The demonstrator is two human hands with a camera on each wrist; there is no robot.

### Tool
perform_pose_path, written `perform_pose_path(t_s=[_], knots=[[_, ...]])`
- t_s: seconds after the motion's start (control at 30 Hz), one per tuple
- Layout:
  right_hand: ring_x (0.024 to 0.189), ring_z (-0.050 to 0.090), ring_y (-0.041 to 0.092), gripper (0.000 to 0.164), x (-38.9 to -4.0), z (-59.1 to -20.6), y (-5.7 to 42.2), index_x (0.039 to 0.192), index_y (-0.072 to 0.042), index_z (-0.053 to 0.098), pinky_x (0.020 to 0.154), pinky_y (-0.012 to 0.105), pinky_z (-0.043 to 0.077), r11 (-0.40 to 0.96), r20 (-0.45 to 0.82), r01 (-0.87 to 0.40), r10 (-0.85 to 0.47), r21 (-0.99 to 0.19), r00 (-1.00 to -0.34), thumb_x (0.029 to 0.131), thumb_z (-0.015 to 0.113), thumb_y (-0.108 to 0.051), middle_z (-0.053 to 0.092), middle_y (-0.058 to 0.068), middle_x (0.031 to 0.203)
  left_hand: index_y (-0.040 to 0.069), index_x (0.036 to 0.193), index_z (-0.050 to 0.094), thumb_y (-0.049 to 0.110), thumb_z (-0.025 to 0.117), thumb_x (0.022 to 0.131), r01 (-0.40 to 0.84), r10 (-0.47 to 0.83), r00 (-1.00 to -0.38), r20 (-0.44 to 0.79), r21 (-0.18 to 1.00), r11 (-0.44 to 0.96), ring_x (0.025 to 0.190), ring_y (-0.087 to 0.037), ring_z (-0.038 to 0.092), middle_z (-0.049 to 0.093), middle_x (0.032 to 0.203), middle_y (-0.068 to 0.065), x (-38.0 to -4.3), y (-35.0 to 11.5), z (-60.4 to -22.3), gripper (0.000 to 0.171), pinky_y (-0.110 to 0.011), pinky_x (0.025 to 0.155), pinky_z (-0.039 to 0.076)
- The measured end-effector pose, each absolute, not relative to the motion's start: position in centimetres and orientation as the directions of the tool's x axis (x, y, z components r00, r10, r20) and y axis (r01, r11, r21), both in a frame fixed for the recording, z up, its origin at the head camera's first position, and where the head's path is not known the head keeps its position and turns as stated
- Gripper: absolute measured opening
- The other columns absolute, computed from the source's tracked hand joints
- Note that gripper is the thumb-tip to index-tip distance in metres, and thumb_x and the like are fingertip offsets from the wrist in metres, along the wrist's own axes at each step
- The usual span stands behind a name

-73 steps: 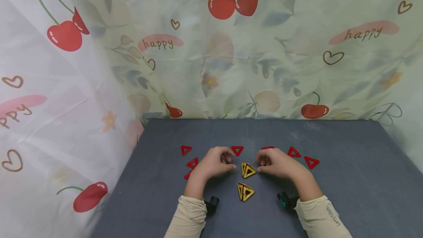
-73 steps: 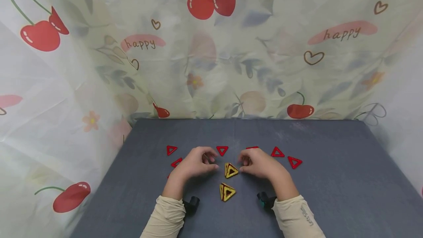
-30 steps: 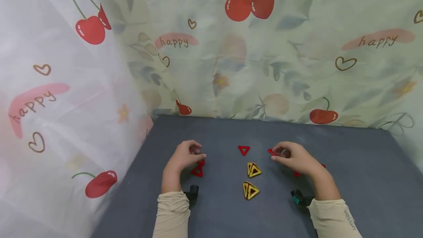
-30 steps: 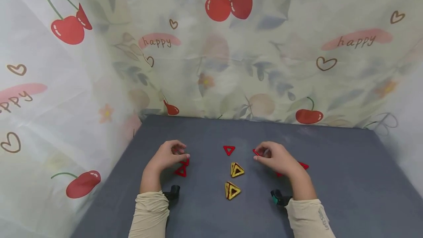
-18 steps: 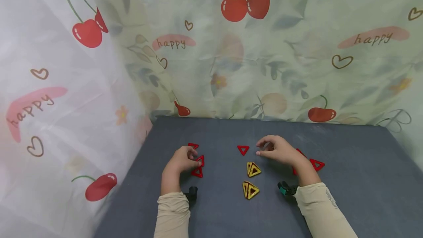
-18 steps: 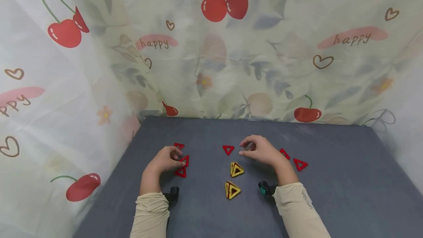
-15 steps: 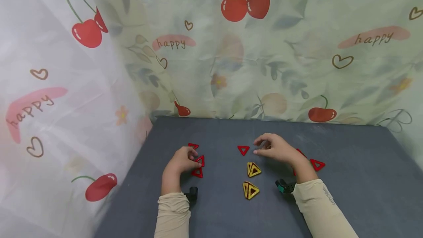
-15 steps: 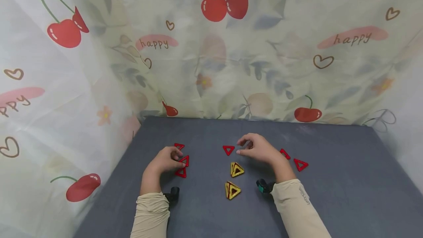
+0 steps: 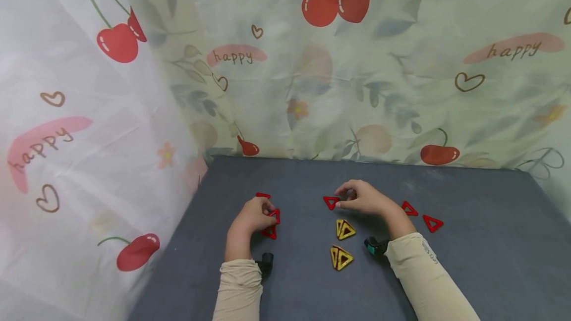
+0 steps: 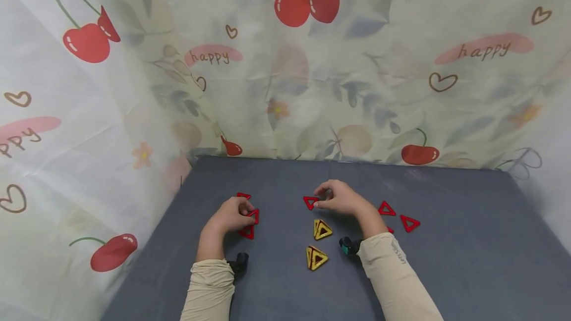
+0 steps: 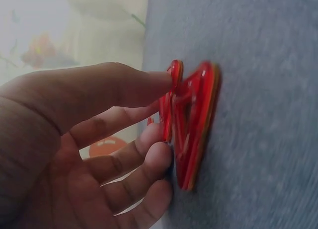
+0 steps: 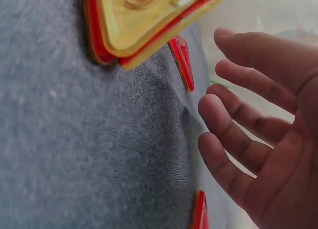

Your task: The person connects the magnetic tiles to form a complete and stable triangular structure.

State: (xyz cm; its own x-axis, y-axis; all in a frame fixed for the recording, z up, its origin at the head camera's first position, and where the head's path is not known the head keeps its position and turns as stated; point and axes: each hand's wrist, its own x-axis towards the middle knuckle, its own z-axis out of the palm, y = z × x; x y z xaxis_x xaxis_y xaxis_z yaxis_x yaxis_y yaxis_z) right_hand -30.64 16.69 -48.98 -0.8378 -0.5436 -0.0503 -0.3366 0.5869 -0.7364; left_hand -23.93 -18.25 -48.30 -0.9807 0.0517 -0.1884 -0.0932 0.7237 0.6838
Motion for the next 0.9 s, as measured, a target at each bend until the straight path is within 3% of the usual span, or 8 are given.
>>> perform_pose_path(t_s=[0.27, 0.57, 0.9], knots=[[0.09, 0.065, 0.018, 0.036, -31.3, -49.4, 16.9, 0.131, -0.005, 0.072, 0.078, 0.036, 0.054, 0.581, -0.071, -0.316, -0.546, -0.75, -0.835, 0.099, 0.077, -0.022, 0.07, 0.015, 0.127, 0.005, 0.115, 0.072, 0.013, 0.084, 0.089, -0.059, 0.085, -0.981, -0.175, 0.684, 0.727, 0.085, -0.022, 0.06, 0.065, 0.103, -0.012, -24.3, -16.7, -48.1, 0.029, -0.035, 0.072, 0.052], [0.106, 0.064, 0.022, 0.034, -31.4, -49.9, 16.5, 0.127, -0.005, 0.074, 0.089, 0.039, 0.054, 0.593, -0.101, -0.316, -0.562, -0.74, -0.821, 0.099, 0.078, -0.023, 0.069, 0.013, 0.124, 0.005, 0.114, 0.072, 0.014, 0.084, 0.091, 0.045, 0.207, -0.967, -0.146, 0.706, 0.707, 0.081, -0.02, 0.056, 0.063, 0.101, -0.014, -24.3, -14.5, -48.7, 0.027, -0.035, 0.07, 0.048], [0.09, 0.059, 0.018, 0.025, -31.4, -50.4, 16.2, 0.117, -0.007, 0.074, 0.082, 0.036, 0.05, 0.595, -0.083, -0.303, -0.533, -0.744, -0.842, 0.097, 0.08, -0.021, 0.066, 0.01, 0.11, 0.007, 0.113, 0.073, 0.017, 0.085, 0.092, 0.1, 0.259, -0.958, -0.127, 0.697, 0.711, 0.081, -0.02, 0.057, 0.065, 0.099, -0.011, -24.7, -12.6, -49.0, 0.027, -0.036, 0.072, 0.049]])
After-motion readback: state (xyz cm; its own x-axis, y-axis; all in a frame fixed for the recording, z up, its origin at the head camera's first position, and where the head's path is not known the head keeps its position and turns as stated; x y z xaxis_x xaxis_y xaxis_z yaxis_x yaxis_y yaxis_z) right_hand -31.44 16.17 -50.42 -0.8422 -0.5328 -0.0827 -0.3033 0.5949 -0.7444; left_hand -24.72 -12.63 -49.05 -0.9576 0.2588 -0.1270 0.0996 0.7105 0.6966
